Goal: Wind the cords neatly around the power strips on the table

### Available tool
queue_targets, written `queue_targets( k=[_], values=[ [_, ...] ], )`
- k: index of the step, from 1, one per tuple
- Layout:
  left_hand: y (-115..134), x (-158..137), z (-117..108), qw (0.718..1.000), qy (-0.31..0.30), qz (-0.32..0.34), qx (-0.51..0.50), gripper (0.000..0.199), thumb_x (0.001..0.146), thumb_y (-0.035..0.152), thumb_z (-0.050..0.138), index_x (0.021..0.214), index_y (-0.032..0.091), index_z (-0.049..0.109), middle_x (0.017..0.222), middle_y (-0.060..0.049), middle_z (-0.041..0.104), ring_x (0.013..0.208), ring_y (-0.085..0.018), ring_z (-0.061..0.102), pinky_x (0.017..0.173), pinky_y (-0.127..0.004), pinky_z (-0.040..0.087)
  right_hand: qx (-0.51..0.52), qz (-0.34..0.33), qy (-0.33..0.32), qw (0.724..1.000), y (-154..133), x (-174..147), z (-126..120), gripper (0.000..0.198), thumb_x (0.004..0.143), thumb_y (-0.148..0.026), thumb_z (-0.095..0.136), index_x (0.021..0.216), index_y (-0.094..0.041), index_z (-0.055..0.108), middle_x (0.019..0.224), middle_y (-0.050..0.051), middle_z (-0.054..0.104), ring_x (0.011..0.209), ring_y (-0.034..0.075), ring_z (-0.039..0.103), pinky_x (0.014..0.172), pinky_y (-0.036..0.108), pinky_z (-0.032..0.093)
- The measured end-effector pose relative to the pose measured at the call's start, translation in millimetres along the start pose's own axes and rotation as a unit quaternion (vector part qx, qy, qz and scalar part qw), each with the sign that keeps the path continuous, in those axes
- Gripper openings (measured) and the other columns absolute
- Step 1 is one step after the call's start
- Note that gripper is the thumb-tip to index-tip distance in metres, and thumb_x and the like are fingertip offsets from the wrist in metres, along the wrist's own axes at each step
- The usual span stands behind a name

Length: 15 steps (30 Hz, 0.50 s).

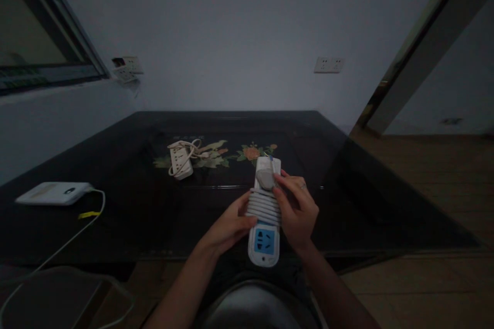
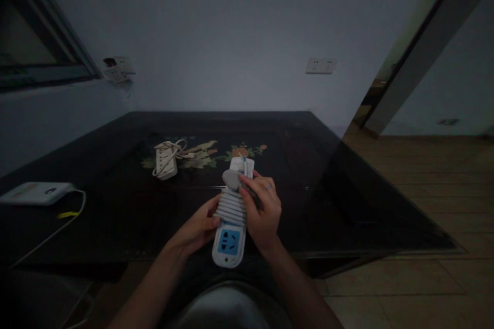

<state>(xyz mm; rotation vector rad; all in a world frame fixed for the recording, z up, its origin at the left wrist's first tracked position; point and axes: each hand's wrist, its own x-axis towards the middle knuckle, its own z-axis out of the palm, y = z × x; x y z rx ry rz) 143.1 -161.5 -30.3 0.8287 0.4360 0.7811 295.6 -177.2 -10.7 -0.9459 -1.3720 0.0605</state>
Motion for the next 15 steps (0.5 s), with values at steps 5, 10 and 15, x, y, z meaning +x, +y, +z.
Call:
queue_targets(
  k=[5,10,15],
  values=[
    [-34,-13,4,0.997,0.05,0.022,-0.053,0.07,0.05,0.038,0.088,0.11,0.017,0.06,0.09,-0.007,0.072,0.08,-0.021,0.068,0.069,-0.026,0.052,-0.013,0.037,0.019,0.999,-9,-4,5,0.027,0.088,-0.017,0.054,0.111,-0.025,0.066,0.09,0.006,0.065,0.091,0.021,0.06,0.079,0.038,0.05],
    [-46,-16,8,0.991,0.094,0.023,-0.097,0.06,0.059,0.045,0.082,0.109,0.02,0.058,0.087,-0.004,0.072,0.083,-0.023,0.068,0.077,-0.035,0.054,0.02,0.072,0.015,0.997,-10,-8,6,0.029,0.088,-0.019,0.053,0.115,-0.026,0.064,0.094,0.005,0.065,0.088,0.018,0.06,0.077,0.033,0.05],
    [-34,-18,7,0.988,0.07,0.01,-0.14,0.051,0.069,0.042,0.076,0.11,0.019,0.055,0.091,-0.006,0.071,0.081,-0.022,0.068,0.069,-0.036,0.056,0.095,0.142,-0.037,0.985,-13,-5,-2,0.035,0.089,-0.024,0.052,0.123,-0.026,0.058,0.104,0.007,0.064,0.085,0.018,0.062,0.072,0.033,0.053]
  ],
)
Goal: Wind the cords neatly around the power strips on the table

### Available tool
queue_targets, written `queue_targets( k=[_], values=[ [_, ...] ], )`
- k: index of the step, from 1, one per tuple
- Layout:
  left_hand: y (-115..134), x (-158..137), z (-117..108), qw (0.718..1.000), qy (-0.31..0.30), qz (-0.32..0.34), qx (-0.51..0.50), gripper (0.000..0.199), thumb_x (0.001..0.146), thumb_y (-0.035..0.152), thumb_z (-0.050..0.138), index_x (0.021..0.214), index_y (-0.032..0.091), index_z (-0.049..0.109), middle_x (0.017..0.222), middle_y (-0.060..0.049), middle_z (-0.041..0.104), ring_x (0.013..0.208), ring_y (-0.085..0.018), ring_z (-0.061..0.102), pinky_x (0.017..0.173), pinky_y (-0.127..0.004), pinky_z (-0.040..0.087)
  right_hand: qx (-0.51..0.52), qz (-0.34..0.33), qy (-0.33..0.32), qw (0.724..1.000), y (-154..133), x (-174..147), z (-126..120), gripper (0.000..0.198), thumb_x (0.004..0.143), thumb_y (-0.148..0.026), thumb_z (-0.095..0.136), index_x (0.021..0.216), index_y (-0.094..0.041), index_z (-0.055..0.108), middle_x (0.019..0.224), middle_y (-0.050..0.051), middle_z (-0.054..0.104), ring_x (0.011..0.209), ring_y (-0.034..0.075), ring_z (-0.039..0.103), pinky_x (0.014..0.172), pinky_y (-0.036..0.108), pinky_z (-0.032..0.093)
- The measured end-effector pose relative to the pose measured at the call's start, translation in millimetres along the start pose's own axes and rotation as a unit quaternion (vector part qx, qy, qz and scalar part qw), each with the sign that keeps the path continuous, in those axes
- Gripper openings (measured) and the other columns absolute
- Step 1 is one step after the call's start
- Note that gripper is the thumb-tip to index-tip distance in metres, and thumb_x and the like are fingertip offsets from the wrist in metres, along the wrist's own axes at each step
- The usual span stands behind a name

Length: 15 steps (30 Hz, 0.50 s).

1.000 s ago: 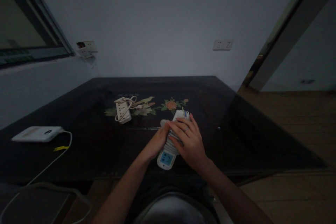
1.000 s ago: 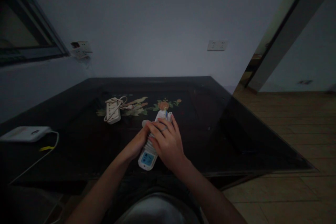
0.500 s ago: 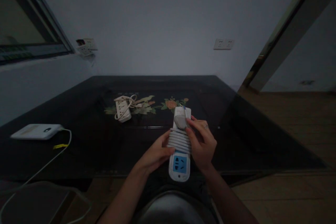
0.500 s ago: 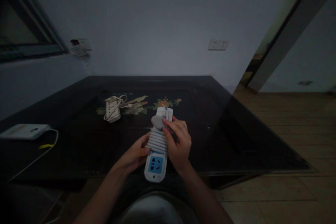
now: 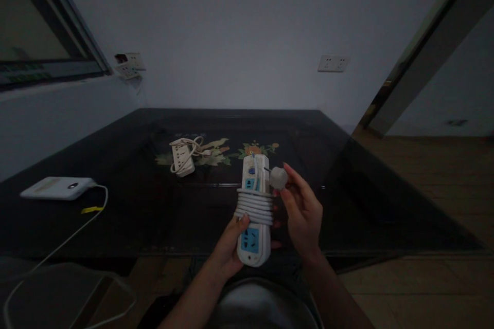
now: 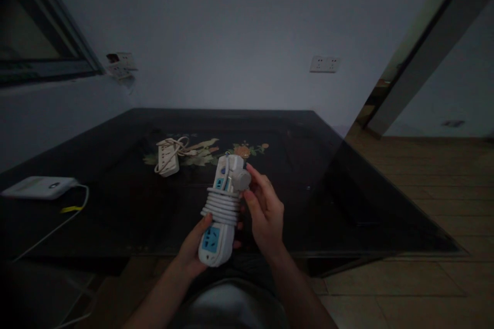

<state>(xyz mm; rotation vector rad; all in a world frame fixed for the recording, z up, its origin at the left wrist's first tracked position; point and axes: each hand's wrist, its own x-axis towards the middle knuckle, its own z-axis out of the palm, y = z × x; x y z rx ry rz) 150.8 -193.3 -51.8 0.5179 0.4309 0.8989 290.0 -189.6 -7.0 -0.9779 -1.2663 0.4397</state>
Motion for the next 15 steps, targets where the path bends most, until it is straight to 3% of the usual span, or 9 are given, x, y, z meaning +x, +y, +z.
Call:
queue_targets(
  k=[3,8,12,15],
  values=[
    [7,0,0,1.0,0.008,-0.008,-0.018,0.047,0.069,0.041,0.075,0.103,0.014,0.057,0.089,-0.009,0.071,0.076,-0.022,0.067,0.059,-0.03,0.054,0.049,0.021,-0.066,0.996,-3,-1,-4,0.04,0.091,-0.028,0.047,0.131,-0.026,0.051,0.105,0.008,0.062,0.081,0.018,0.061,0.064,0.031,0.053],
    [10,1,1,0.999,0.011,-0.014,-0.031,0.049,0.068,0.043,0.074,0.102,0.011,0.059,0.085,-0.01,0.071,0.072,-0.021,0.067,0.057,-0.028,0.053,0.087,-0.022,-0.121,0.989,-5,-7,-6,0.048,0.09,-0.039,0.048,0.135,-0.025,0.045,0.105,0.009,0.056,0.085,0.02,0.057,0.07,0.034,0.051],
    [17,-4,4,0.999,0.005,-0.014,-0.033,0.046,0.068,0.04,0.074,0.101,0.012,0.058,0.087,-0.009,0.07,0.068,-0.016,0.064,0.058,-0.025,0.052,0.077,0.002,-0.076,0.994,3,-13,-7,0.05,0.084,-0.043,0.057,0.129,-0.025,0.048,0.087,0.005,0.053,0.068,0.016,0.051,0.058,0.029,0.047],
    [23,-9,9,1.0,-0.006,0.001,-0.019,0.06,0.065,0.038,0.076,0.116,0.015,0.053,0.085,-0.008,0.069,0.068,-0.015,0.063,0.056,-0.023,0.051,0.122,0.035,-0.005,0.992,16,-12,-6,0.044,0.085,-0.044,0.057,0.124,-0.024,0.05,0.076,0.0,0.046,0.062,0.013,0.044,0.055,0.026,0.042]
  ],
)
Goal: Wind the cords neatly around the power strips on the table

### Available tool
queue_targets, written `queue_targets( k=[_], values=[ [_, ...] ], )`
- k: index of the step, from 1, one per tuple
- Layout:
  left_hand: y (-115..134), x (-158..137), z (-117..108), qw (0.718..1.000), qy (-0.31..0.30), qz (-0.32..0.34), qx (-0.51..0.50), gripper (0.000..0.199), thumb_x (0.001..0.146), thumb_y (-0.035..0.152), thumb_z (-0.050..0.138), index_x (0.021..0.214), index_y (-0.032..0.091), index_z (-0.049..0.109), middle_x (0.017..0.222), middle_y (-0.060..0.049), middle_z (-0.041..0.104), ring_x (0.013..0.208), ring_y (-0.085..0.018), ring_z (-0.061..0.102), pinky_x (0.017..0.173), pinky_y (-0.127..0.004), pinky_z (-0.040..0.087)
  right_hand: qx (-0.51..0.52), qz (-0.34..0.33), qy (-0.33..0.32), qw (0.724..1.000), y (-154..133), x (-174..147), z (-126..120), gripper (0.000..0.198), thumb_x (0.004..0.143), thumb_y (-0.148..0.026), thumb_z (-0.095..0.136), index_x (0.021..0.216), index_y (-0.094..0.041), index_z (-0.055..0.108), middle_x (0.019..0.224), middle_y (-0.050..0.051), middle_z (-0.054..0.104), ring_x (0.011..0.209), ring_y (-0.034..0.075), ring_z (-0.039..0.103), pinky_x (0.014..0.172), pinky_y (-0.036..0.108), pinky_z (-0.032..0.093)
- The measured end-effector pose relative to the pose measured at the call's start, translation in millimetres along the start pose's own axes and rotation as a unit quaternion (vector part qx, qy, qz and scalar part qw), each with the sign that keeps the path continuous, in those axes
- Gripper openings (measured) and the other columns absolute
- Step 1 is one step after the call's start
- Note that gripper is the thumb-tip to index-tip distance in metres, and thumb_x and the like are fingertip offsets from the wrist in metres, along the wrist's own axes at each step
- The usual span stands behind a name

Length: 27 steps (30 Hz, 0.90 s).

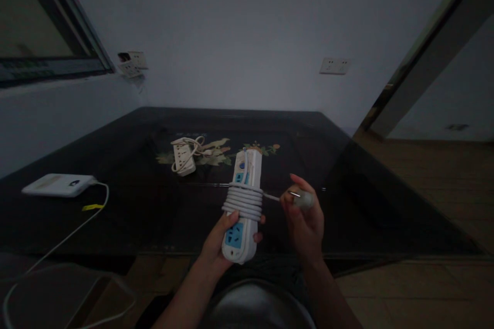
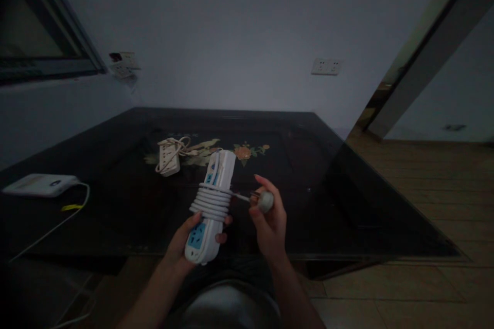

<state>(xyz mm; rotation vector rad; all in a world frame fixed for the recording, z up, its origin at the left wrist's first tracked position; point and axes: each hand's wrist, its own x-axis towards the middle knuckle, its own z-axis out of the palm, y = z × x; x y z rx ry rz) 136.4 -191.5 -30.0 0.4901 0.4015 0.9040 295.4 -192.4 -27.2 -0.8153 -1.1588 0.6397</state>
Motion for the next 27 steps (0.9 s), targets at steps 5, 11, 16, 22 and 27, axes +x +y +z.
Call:
queue_targets(
  k=[5,11,16,22,27],
  values=[
    [0,-5,8,0.996,-0.007,0.069,0.058,0.087,0.066,0.025,0.077,0.138,0.033,0.028,0.097,-0.004,0.064,0.081,-0.021,0.065,0.055,-0.026,0.052,0.1,0.028,0.078,0.991,13,11,-3,0.033,0.089,-0.045,0.049,0.116,-0.026,0.053,0.064,-0.005,0.03,0.052,0.01,0.032,0.049,0.022,0.035],
    [-3,-6,17,0.987,-0.007,0.11,0.118,0.105,0.064,0.02,0.079,0.139,0.046,0.009,0.109,-0.005,0.059,0.087,-0.027,0.066,0.058,-0.031,0.055,0.143,0.079,0.091,0.982,26,15,-10,0.032,0.092,-0.049,0.044,0.109,-0.026,0.058,0.062,-0.006,0.024,0.05,0.01,0.028,0.046,0.021,0.033],
    [-8,-10,20,0.981,-0.011,0.106,0.159,0.114,0.057,0.026,0.084,0.14,0.042,0.007,0.117,-0.009,0.058,0.084,-0.028,0.067,0.063,-0.037,0.058,0.209,0.166,0.082,0.96,50,14,-10,0.04,0.089,-0.057,0.044,0.102,-0.023,0.061,0.061,-0.007,0.02,0.048,0.01,0.022,0.044,0.019,0.031],
    [-11,-13,16,0.977,-0.04,0.121,0.172,0.11,0.059,0.026,0.084,0.136,0.041,0.007,0.114,-0.009,0.06,0.077,-0.026,0.069,0.06,-0.034,0.057,0.287,0.231,0.07,0.927,62,15,-8,0.04,0.086,-0.058,0.05,0.092,-0.02,0.064,0.061,-0.007,0.023,0.05,0.009,0.027,0.048,0.018,0.036],
    [-5,-7,10,0.977,-0.044,0.119,0.173,0.1,0.065,0.025,0.081,0.134,0.04,0.009,0.1,-0.005,0.063,0.074,-0.026,0.07,0.055,-0.031,0.055,0.281,0.164,0.13,0.936,42,15,-14,0.042,0.082,-0.056,0.058,0.108,-0.023,0.061,0.064,-0.006,0.039,0.057,0.008,0.041,0.06,0.021,0.046]
  ],
)
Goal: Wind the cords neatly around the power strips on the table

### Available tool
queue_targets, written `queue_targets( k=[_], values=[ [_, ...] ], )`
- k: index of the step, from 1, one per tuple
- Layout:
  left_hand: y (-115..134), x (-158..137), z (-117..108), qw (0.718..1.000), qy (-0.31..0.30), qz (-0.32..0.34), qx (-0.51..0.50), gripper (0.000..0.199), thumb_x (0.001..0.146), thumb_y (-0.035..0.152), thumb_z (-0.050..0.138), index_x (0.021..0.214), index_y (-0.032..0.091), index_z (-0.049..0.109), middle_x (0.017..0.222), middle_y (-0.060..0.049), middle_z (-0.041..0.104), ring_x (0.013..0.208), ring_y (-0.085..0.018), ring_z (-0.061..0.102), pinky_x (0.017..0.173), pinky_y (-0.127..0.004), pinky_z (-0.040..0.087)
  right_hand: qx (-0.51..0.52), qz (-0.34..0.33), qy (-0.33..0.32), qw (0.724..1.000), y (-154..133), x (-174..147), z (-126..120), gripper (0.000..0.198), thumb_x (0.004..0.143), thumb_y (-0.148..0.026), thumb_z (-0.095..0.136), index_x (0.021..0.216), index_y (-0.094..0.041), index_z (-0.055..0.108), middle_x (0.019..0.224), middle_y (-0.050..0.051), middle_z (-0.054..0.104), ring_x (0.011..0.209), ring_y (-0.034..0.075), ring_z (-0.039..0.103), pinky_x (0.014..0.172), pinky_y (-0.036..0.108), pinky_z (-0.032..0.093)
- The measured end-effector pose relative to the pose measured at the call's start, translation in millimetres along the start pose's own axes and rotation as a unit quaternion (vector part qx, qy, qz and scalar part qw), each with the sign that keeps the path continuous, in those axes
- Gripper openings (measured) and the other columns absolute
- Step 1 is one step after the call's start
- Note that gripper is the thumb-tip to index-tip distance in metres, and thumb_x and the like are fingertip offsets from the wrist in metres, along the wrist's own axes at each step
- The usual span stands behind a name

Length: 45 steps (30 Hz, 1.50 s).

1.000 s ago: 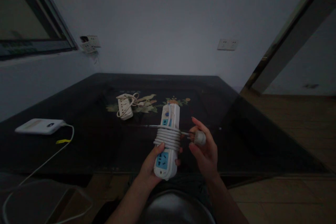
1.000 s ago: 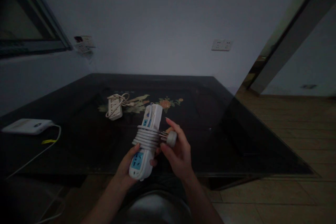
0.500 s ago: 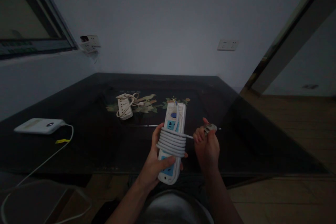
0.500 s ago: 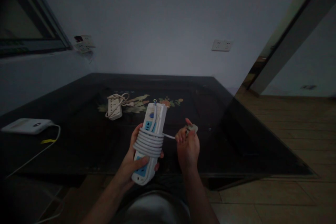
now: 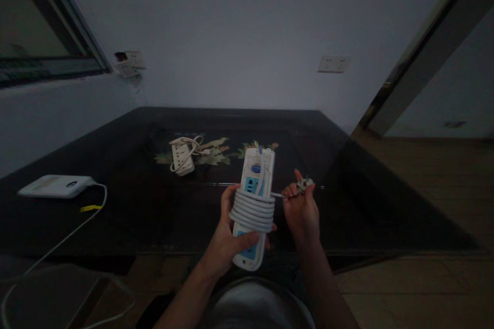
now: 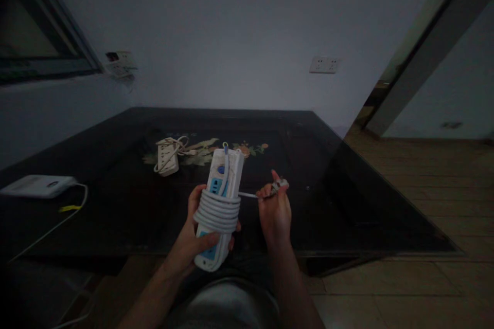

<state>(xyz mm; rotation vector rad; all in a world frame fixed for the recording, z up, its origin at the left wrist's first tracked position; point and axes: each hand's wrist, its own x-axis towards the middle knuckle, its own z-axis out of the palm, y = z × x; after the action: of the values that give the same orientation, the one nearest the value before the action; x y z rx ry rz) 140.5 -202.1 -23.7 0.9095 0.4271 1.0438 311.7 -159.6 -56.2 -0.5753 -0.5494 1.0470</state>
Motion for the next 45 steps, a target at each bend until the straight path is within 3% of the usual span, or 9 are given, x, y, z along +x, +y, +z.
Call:
queue_targets(
  k=[5,10,12,18,21,30,34,39,45],
  values=[
    [-2,7,-3,0.999,0.049,-0.013,0.016,0.098,0.066,0.022,0.08,0.135,0.037,0.012,0.1,-0.005,0.062,0.079,-0.026,0.069,0.059,-0.033,0.057,-0.106,-0.113,-0.034,0.987,-24,-15,9,0.044,0.084,-0.048,0.06,0.121,-0.024,0.054,0.074,-0.003,0.056,0.069,0.012,0.054,0.081,0.038,0.052],
    [-5,7,-3,0.994,0.078,-0.019,0.067,0.095,0.065,0.022,0.08,0.135,0.035,0.016,0.111,-0.008,0.059,0.083,-0.027,0.068,0.063,-0.037,0.058,-0.214,-0.168,-0.08,0.959,-40,-22,17,0.035,0.086,-0.041,0.059,0.116,-0.024,0.056,0.081,0.001,0.062,0.078,0.017,0.062,0.084,0.044,0.052],
    [-5,8,-3,0.991,0.094,-0.011,0.097,0.095,0.065,0.022,0.08,0.136,0.034,0.019,0.117,-0.009,0.056,0.087,-0.027,0.067,0.068,-0.038,0.057,-0.294,-0.191,-0.097,0.932,-43,-27,20,0.036,0.084,-0.039,0.062,0.117,-0.024,0.058,0.088,0.003,0.064,0.082,0.019,0.063,0.08,0.04,0.053],
    [-3,13,-2,0.974,0.124,0.032,0.186,0.09,0.066,0.021,0.077,0.138,0.028,0.022,0.129,-0.01,0.051,0.111,-0.026,0.057,0.094,-0.038,0.046,-0.495,-0.27,-0.173,0.808,-35,-47,31,0.043,0.083,-0.027,0.065,0.124,-0.028,0.053,0.103,0.004,0.065,0.091,0.02,0.062,0.077,0.032,0.051],
    [-4,15,-4,0.968,0.123,0.053,0.213,0.088,0.067,0.024,0.077,0.137,0.027,0.024,0.13,-0.01,0.05,0.112,-0.026,0.056,0.097,-0.037,0.044,-0.521,-0.307,-0.177,0.777,-28,-50,35,0.041,0.085,-0.027,0.061,0.125,-0.027,0.051,0.107,0.005,0.064,0.097,0.02,0.06,0.082,0.033,0.049],
    [-8,16,-6,0.948,0.135,0.086,0.275,0.083,0.068,0.02,0.076,0.135,0.026,0.028,0.139,-0.01,0.041,0.124,-0.025,0.047,0.103,-0.034,0.038,-0.5,-0.261,-0.143,0.813,-20,-50,30,0.028,0.088,-0.029,0.056,0.116,-0.026,0.053,0.101,0.004,0.064,0.094,0.019,0.06,0.08,0.033,0.048],
    [-5,15,-7,0.984,0.103,0.013,0.142,0.093,0.066,0.023,0.079,0.141,0.023,0.025,0.138,-0.011,0.046,0.124,-0.027,0.048,0.103,-0.035,0.037,-0.486,-0.26,-0.126,0.825,-20,-52,30,0.03,0.088,-0.029,0.055,0.117,-0.025,0.052,0.103,0.005,0.064,0.097,0.02,0.06,0.083,0.034,0.048],
    [-4,15,-13,0.992,0.033,-0.063,-0.099,0.067,0.082,0.039,0.062,0.141,0.022,0.035,0.13,-0.009,0.057,0.119,-0.026,0.054,0.101,-0.038,0.039,-0.501,-0.318,-0.096,0.799,-17,-53,34,0.03,0.087,-0.029,0.056,0.116,-0.024,0.053,0.105,0.006,0.062,0.098,0.021,0.057,0.084,0.036,0.047],
    [-20,14,-19,0.989,0.028,-0.075,-0.127,0.06,0.069,0.046,0.075,0.12,0.017,0.06,0.107,-0.01,0.069,0.107,-0.027,0.061,0.096,-0.037,0.044,-0.508,-0.357,-0.076,0.78,-9,-53,36,0.029,0.086,-0.028,0.056,0.114,-0.023,0.054,0.103,0.007,0.06,0.096,0.022,0.057,0.082,0.038,0.047]
  ],
)
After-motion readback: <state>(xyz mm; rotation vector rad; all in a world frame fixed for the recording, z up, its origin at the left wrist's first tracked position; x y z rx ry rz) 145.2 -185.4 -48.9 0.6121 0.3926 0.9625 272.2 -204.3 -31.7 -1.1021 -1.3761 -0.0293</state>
